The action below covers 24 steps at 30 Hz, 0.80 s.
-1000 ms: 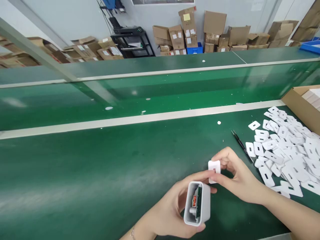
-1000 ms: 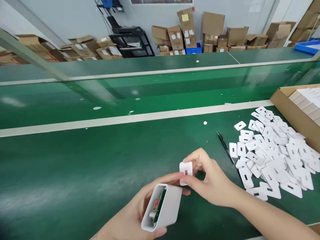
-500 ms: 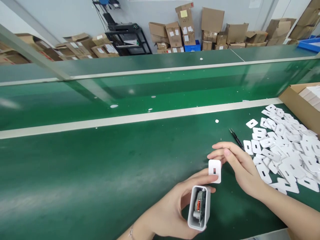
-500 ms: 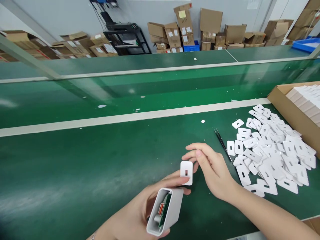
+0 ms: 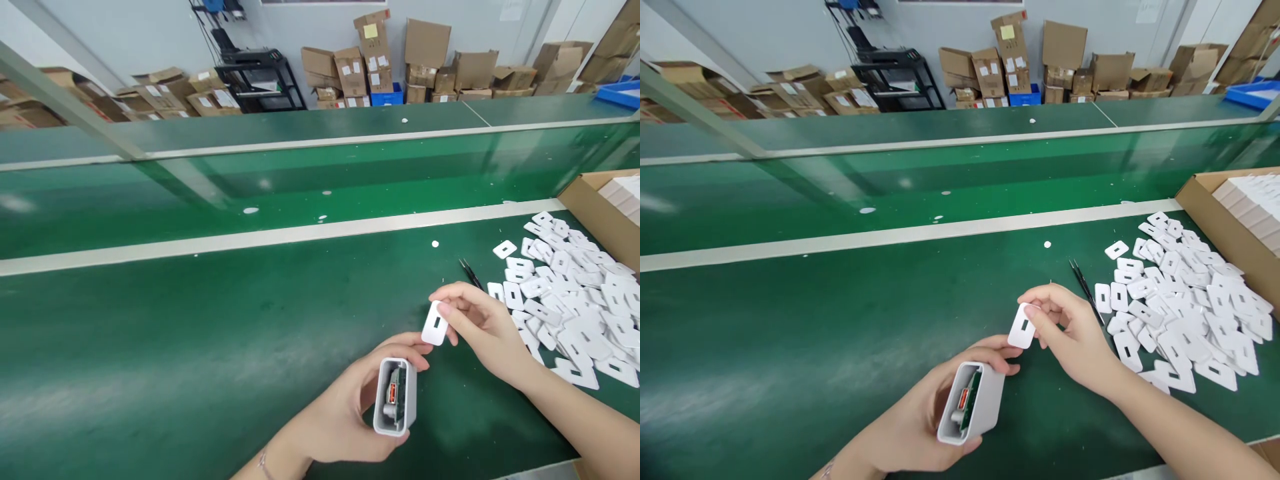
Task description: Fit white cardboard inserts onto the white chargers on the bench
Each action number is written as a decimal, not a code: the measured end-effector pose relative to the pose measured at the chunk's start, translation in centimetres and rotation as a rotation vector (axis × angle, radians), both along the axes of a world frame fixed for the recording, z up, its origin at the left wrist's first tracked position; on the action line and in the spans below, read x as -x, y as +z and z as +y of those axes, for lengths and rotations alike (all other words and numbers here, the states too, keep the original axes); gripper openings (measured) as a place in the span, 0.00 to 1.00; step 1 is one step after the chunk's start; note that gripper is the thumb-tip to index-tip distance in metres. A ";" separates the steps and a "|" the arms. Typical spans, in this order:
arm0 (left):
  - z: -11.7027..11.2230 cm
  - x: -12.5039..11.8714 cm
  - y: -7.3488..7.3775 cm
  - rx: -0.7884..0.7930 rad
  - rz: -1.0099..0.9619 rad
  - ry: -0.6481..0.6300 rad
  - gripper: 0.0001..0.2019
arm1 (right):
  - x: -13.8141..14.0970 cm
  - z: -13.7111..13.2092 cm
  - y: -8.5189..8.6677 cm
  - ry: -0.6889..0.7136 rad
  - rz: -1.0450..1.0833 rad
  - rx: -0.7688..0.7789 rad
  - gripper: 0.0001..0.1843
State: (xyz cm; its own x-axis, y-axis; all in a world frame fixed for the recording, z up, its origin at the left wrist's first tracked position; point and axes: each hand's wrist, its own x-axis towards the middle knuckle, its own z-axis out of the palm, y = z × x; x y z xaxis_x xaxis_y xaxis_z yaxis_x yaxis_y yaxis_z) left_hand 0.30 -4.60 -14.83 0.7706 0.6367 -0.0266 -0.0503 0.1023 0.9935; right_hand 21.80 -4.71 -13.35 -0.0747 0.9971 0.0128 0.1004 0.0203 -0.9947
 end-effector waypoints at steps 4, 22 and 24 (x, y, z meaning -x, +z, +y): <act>-0.1 0.0 -0.4 -0.032 -0.092 0.067 0.25 | 0.0 0.1 0.0 -0.020 0.032 -0.019 0.08; 0.1 -0.3 -0.3 0.004 0.008 0.229 0.31 | -0.2 -0.4 -0.5 0.277 0.049 -0.172 0.16; 0.0 -0.2 -0.2 -0.036 0.031 0.189 0.30 | -0.3 -0.4 -0.5 0.335 -0.031 -0.181 0.17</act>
